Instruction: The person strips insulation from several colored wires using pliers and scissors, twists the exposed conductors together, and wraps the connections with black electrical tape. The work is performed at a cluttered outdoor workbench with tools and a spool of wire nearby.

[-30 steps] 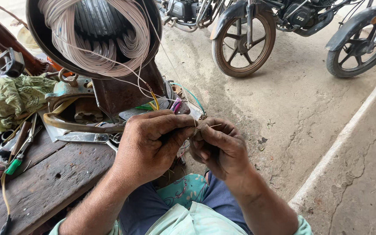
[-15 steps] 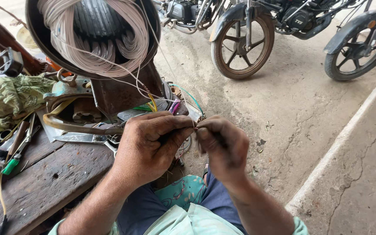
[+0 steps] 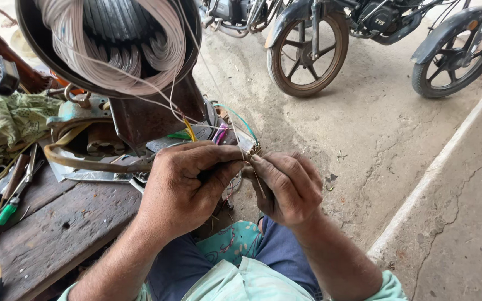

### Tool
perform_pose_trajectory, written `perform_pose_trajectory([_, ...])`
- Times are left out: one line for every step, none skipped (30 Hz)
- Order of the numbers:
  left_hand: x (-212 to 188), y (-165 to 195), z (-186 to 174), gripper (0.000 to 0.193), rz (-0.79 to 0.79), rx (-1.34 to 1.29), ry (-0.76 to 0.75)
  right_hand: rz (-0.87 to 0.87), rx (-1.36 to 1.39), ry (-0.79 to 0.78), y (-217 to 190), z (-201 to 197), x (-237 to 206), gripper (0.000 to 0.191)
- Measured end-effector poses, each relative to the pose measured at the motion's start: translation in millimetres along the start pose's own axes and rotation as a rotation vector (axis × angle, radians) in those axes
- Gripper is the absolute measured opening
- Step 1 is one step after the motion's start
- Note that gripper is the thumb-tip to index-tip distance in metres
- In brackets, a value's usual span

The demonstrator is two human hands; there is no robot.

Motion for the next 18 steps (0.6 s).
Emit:
perform_pose_trajectory([0,-1,0,0.012,0.004,-0.006,0.001,0.020,-0.017,-0.016,-4,-2,0,0.018])
perform_pose_trajectory([1,-2,1,0.013,0.006,-0.007,0.006,0.117,0.097,0.009,-6,-1,-1,0.014])
perform_pose_trajectory([1,-2,1,0.013,0.006,-0.009,0.008,0.233,0.238,0.044,-8,-1,-2,0.016])
perform_pose_trajectory([2,-3,1,0.013,0.005,-0.013,0.008,0.421,0.446,0.069,-8,0,-5,0.017])
perform_pose_trajectory([2,-4,1,0.013,-0.025,-0.017,-0.001,0.710,0.852,0.079,-6,6,-10,0.019])
perform_pose_trajectory([2,-5,1,0.014,-0.055,-0.021,-0.009,0.978,1.212,0.109,-7,12,-16,0.020])
perform_pose_trajectory([2,-6,1,0.014,-0.087,-0.025,-0.016,1.156,1.440,0.120,-8,16,-20,0.022])
perform_pose_trajectory([1,-5,0,0.014,-0.077,-0.045,-0.026,1.145,1.485,0.108,-8,17,-20,0.023])
perform_pose_trajectory([1,-5,-1,0.013,-0.064,-0.065,-0.037,1.135,1.531,0.088,-7,18,-20,0.025])
perform_pose_trajectory([0,-4,-2,0.013,-0.049,-0.086,-0.048,1.115,1.557,0.066,-5,18,-18,0.027])
perform_pose_trajectory([0,-4,-3,0.013,-0.046,-0.067,-0.044,1.033,1.484,0.045,-1,18,-15,0.028])
perform_pose_trajectory([-1,-3,-4,0.014,-0.051,-0.048,-0.040,0.926,1.359,0.027,3,17,-11,0.030])
perform_pose_trajectory([-2,-2,-5,0.014,-0.054,-0.030,-0.035,0.811,1.178,0.019,8,16,-7,0.031])
perform_pose_trajectory([-3,-2,-4,0.014,-0.060,-0.044,-0.027,0.496,0.762,0.045,7,10,1,0.033])
perform_pose_trajectory([-4,-1,-4,0.014,-0.067,-0.055,-0.017,0.209,0.333,0.101,3,4,7,0.035])
perform_pose_trajectory([-6,-1,-3,0.014,-0.084,-0.070,-0.013,0.046,0.045,0.169,-2,0,9,0.037])
perform_pose_trajectory([-7,0,-2,0.014,-0.106,-0.091,-0.010,0.013,0.004,0.172,-3,-1,11,0.032])
perform_pose_trajectory([-7,0,-1,0.014,-0.119,-0.114,-0.006,-0.024,-0.041,0.176,-4,-5,13,0.027])
Point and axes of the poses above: each hand's wrist, its own x-axis towards the middle knuckle, its own z-axis out of the palm, y = z × x, the point moved 3 cm from there along x, towards the middle knuckle, and after that the axes turned 2 degrees about -z, right-handed, at the moved point
